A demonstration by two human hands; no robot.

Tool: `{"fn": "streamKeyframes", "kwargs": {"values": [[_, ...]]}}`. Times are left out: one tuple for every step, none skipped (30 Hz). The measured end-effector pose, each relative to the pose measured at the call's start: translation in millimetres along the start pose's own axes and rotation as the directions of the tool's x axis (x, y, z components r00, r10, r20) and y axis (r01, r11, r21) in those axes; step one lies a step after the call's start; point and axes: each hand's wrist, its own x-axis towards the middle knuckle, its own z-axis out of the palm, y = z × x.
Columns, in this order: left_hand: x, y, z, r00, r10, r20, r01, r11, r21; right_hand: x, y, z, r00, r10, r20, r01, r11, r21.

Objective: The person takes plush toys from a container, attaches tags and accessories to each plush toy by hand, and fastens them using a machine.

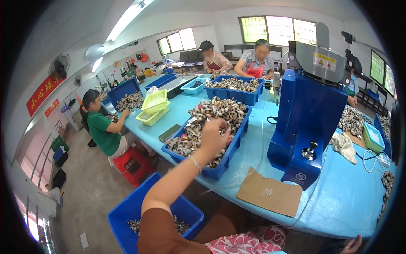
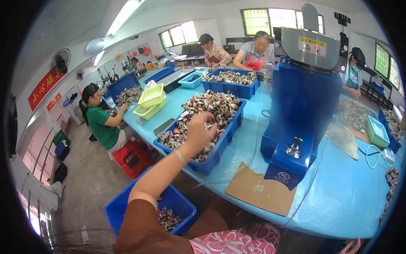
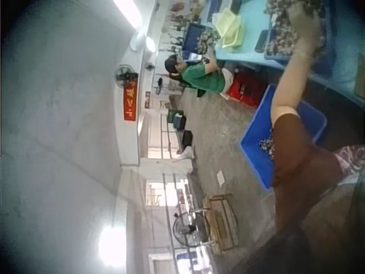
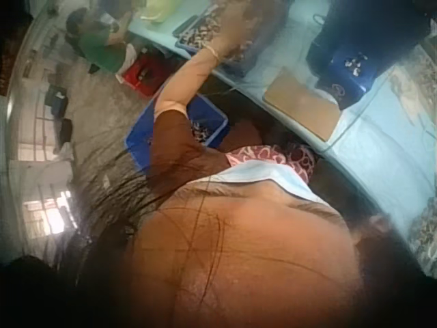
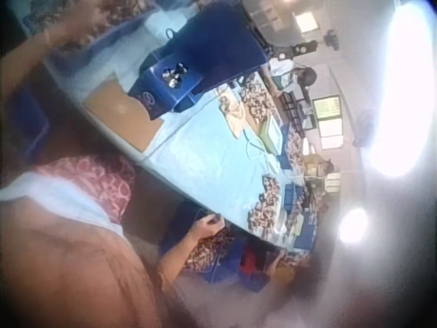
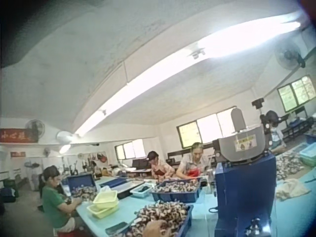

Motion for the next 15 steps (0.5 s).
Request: {"fn": "streamKeyframes", "kwargs": {"values": [[17.7, -39.0, 8.6, 0.997, -0.028, 0.067, 0.020, 0.993, 0.120, -4.0, -29.1, 0.5, 0.999, -0.019, -0.036, 0.020, 1.000, 0.022], [24.2, -85.2, 21.3, 0.994, -0.079, 0.082, 0.060, 0.975, 0.212, -11.5, -58.5, 4.7, 0.991, 0.096, 0.090, -0.111, 0.978, 0.178], [31.9, -94.1, 38.4, 0.981, -0.137, 0.137, 0.076, 0.923, 0.378, -15.3, -91.1, 5.7, 0.958, 0.199, 0.205, -0.244, 0.942, 0.229], [31.5, -109.6, 51.3, 0.982, -0.122, 0.147, 0.049, 0.905, 0.423, -25.8, -112.5, 15.3, 0.956, 0.199, 0.216, -0.270, 0.882, 0.386], [29.3, -126.9, 62.0, 0.982, -0.112, 0.151, 0.028, 0.880, 0.474, -33.2, -130.3, 21.8, 0.967, 0.103, 0.233, -0.203, 0.864, 0.461], [31.6, -140.4, 71.6, 0.984, -0.105, 0.141, 0.029, 0.888, 0.459, -38.8, -147.2, 25.9, 0.970, 0.004, 0.242, -0.136, 0.835, 0.533], [32.3, -151.4, 79.6, 0.977, -0.106, 0.188, 0.002, 0.875, 0.484, -38.4, -169.1, 27.1, 0.979, -0.140, 0.151, 0.037, 0.842, 0.538], [31.5, -157.4, 85.9, 0.965, -0.110, 0.238, -0.026, 0.862, 0.506, -36.4, -190.2, 25.7, 0.956, -0.285, 0.069, 0.208, 0.826, 0.523], [33.5, -157.1, 88.1, 0.964, -0.108, 0.241, -0.025, 0.871, 0.491, -38.5, -205.0, 23.5, 0.956, -0.284, 0.070, 0.211, 0.835, 0.508], [37.2, -153.7, 85.3, 0.969, -0.154, 0.193, 0.062, 0.908, 0.415, -41.3, -216.8, 21.1, 0.939, -0.336, 0.070, 0.249, 0.807, 0.535], [40.0, -154.9, 76.3, 0.967, -0.209, 0.145, 0.148, 0.927, 0.346, -44.1, -225.1, 19.9, 0.918, -0.390, 0.067, 0.285, 0.768, 0.573], [40.1, -158.4, 66.0, 0.971, -0.232, 0.060, 0.208, 0.941, 0.267, -49.1, -228.0, 19.3, 0.915, -0.397, 0.072, 0.287, 0.765, 0.577], [40.3, -172.4, 46.5, 0.973, -0.230, 0.031, 0.225, 0.969, 0.102, -57.1, -231.1, 20.3, 0.891, -0.425, 0.158, 0.250, 0.751, 0.610], [37.9, -170.9, 27.7, 0.881, -0.418, 0.224, 0.470, 0.830, -0.300, -65.2, -234.0, 21.1, 0.862, -0.441, 0.252, 0.202, 0.753, 0.626], [37.2, -156.0, 6.5, 0.741, -0.478, 0.472, 0.670, 0.471, -0.573, -69.1, -244.4, 20.0, 0.859, -0.435, 0.269, 0.187, 0.757, 0.626]]}}
